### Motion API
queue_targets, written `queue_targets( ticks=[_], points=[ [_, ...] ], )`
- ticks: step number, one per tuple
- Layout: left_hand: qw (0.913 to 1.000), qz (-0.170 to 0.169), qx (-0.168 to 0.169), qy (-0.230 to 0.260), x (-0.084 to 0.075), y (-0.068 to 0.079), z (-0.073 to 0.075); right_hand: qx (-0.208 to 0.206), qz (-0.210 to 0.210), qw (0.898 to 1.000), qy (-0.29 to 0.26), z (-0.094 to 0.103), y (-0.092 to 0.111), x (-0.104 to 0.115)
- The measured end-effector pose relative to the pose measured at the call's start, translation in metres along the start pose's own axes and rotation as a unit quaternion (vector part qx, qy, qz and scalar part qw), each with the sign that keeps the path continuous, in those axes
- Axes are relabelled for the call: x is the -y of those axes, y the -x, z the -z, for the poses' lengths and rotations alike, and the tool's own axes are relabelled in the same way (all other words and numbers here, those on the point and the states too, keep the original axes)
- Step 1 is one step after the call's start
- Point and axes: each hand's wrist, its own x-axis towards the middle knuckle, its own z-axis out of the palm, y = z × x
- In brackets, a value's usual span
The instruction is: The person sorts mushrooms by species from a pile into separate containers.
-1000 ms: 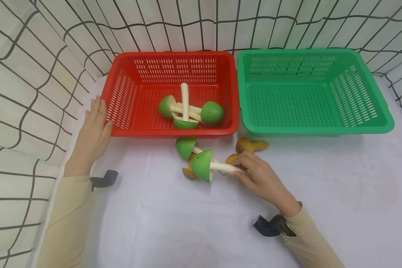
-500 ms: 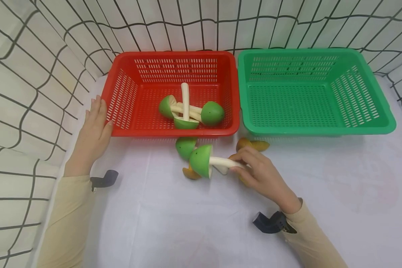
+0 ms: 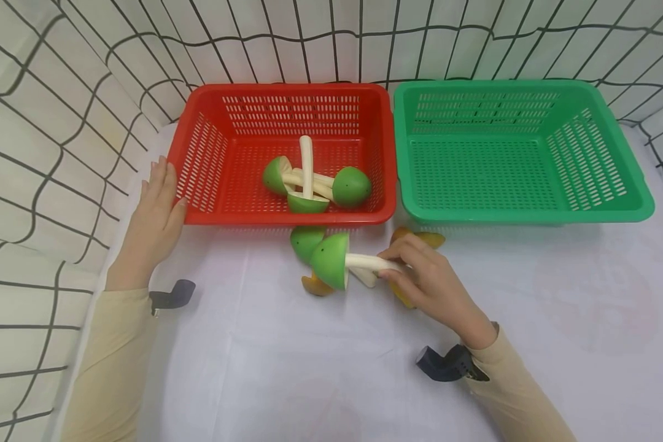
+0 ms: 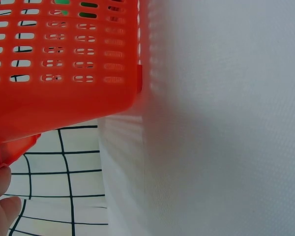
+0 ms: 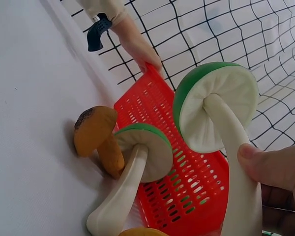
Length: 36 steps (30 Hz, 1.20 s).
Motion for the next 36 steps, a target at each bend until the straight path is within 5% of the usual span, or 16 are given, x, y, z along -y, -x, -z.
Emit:
queue_targets(
  ticks=[36],
  points=[
    [1.0000,0.000,-0.001,-0.001,-0.001,0.002,0.000,-0.014,0.011,1.000,-0.020,0.003,-0.022,0.004]
  ],
)
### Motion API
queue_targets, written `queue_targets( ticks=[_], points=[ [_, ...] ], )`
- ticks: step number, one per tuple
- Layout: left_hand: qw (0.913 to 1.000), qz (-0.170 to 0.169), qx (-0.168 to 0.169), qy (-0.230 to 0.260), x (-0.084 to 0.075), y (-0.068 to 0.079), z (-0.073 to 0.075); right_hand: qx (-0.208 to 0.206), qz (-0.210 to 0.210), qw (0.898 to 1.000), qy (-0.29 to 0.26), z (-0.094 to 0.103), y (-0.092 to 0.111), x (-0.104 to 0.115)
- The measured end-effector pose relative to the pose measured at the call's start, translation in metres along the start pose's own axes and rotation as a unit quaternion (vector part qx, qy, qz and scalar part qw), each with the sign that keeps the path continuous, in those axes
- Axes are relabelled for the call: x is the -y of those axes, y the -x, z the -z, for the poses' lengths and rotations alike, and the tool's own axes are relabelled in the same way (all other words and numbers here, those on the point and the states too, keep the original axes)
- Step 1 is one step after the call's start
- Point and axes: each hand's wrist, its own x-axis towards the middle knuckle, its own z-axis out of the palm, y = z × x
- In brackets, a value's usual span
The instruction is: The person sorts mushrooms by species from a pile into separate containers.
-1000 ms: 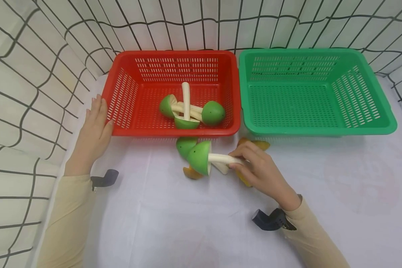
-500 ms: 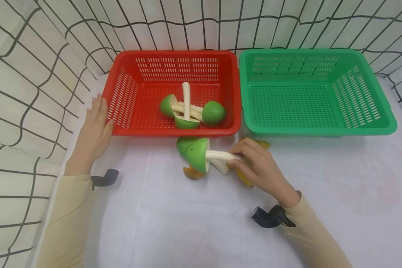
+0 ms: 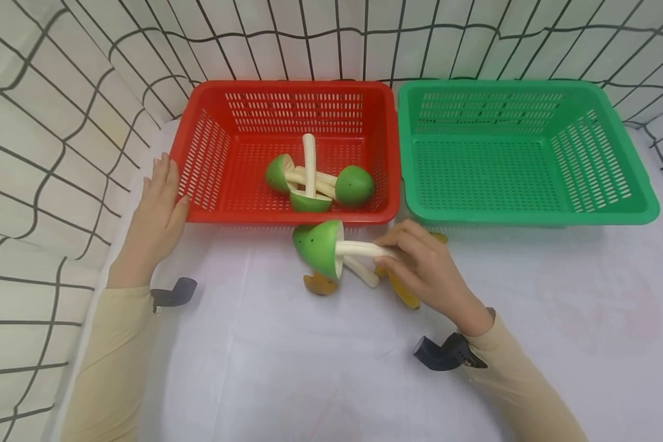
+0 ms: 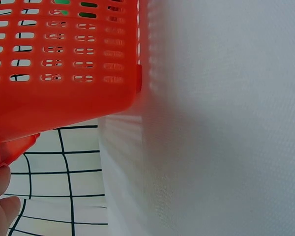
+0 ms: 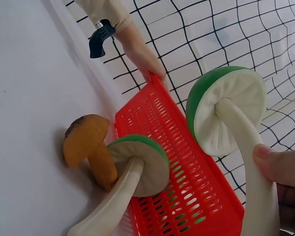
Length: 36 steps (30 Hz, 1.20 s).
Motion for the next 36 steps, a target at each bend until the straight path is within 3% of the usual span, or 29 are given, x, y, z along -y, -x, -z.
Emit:
queue_targets(
  ticks=[17,24,36],
  points=[
    [1.0000,0.002,-0.002,0.004,0.000,0.001,0.000,-0.008,0.017,1.000,0.016,-0.002,-0.028,0.003],
    [1.0000,0.002,-0.004,0.007,-0.001,0.001,0.000,-0.002,0.002,1.000,0.031,-0.006,-0.042,0.005],
    [1.0000,0.004,-0.004,0.008,0.000,0.000,-0.001,-0.011,-0.006,1.000,0.002,-0.014,-0.057,-0.002]
  ],
)
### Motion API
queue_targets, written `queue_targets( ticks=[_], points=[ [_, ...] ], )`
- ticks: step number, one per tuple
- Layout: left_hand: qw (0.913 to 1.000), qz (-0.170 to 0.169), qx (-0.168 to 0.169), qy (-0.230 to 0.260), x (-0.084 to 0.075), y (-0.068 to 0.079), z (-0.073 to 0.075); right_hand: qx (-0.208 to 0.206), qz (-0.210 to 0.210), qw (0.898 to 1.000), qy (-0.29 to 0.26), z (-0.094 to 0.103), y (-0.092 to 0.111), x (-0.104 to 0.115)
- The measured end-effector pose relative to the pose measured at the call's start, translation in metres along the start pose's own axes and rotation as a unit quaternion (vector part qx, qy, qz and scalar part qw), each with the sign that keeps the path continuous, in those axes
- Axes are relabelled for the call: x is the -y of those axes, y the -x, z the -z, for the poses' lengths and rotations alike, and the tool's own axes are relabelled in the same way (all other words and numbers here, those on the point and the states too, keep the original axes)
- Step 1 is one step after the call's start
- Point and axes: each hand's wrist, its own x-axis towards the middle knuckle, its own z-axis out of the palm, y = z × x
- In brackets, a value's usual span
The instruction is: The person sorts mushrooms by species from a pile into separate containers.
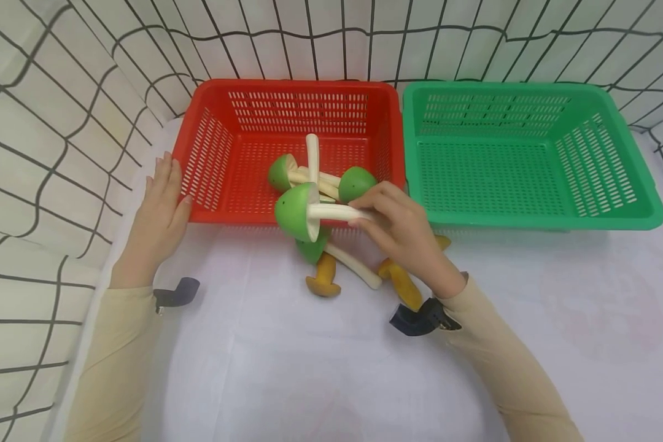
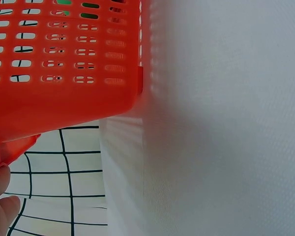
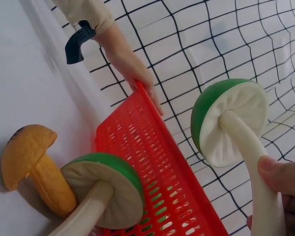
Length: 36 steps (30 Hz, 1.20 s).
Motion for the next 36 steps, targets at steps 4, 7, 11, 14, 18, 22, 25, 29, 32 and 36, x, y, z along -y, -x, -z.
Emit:
queue_targets(
  ticks=[4,7,11,14,18,22,25,29,32,36],
  points=[
    [1.0000,0.001,0.002,-0.002,0.000,0.000,0.001,-0.002,-0.004,1.000,0.001,-0.002,-0.003,-0.002],
    [1.0000,0.002,0.003,-0.004,0.000,0.000,0.001,-0.002,-0.006,1.000,0.003,-0.003,-0.007,-0.003],
    [1.0000,0.004,0.004,-0.004,-0.001,0.001,0.001,-0.005,-0.002,1.000,0.003,-0.005,-0.012,-0.004],
    [1.0000,0.005,0.005,-0.004,-0.001,0.001,0.001,-0.006,-0.002,1.000,0.006,-0.007,-0.015,-0.005],
    [1.0000,0.007,0.005,-0.003,-0.002,0.002,0.001,-0.006,-0.008,1.000,0.006,-0.008,-0.019,-0.006],
    [1.0000,0.006,0.004,-0.002,-0.003,0.002,0.002,-0.006,-0.011,1.000,0.003,-0.010,-0.022,-0.006],
    [1.0000,0.005,0.004,-0.002,-0.002,0.001,0.002,-0.007,-0.011,1.000,0.004,-0.011,-0.025,-0.006],
    [1.0000,0.006,0.005,-0.004,-0.002,0.001,0.001,-0.015,-0.014,1.000,0.003,-0.013,-0.029,-0.007],
    [1.0000,0.007,0.004,-0.003,-0.001,0.001,0.001,-0.021,-0.014,1.000,0.001,-0.014,-0.032,-0.007],
    [1.0000,0.007,0.003,-0.004,-0.001,0.001,0.000,-0.026,-0.010,1.000,0.002,-0.016,-0.034,-0.008]
  ],
)
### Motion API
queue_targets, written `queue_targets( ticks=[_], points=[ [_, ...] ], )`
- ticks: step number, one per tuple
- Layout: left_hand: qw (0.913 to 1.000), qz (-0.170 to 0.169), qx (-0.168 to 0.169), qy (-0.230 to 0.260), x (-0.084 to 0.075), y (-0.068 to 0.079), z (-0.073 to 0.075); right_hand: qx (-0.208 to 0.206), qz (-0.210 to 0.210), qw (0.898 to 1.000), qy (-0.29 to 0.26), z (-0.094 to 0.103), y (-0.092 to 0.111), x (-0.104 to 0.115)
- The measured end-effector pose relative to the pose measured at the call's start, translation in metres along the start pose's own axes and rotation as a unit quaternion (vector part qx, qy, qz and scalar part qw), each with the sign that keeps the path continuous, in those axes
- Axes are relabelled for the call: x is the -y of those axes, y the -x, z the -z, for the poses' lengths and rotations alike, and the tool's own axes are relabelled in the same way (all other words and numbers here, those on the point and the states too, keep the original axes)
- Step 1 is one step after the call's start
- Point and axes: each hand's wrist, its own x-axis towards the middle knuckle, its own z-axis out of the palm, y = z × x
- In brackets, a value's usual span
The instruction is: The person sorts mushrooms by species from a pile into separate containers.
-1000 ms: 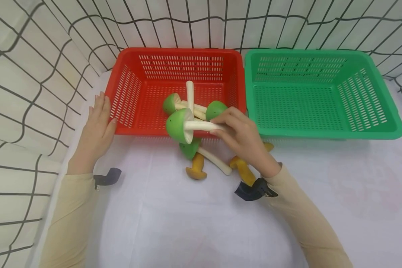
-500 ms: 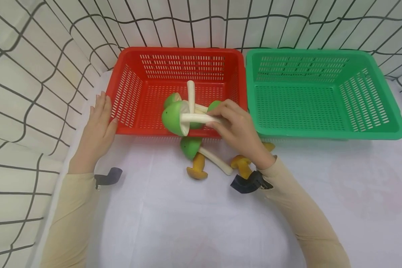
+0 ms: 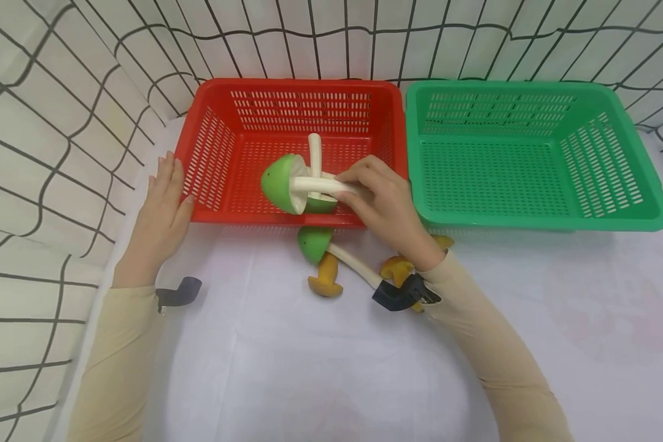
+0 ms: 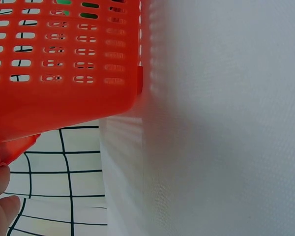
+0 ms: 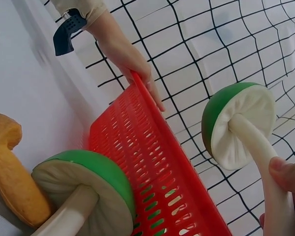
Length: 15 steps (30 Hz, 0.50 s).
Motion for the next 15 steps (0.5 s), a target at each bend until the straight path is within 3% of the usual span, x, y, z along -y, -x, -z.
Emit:
queue_targets(
  ticks=[8,15],
  points=[
    [1.0000,-0.001,-0.001,0.000,0.001,0.000,-0.001,-0.018,-0.007,1.000,0.006,-0.006,-0.005,-0.008],
    [0.9999,-0.010,-0.007,0.001,0.003,-0.001,-0.002,-0.012,-0.042,0.999,0.011,-0.013,-0.010,-0.014]
  ],
)
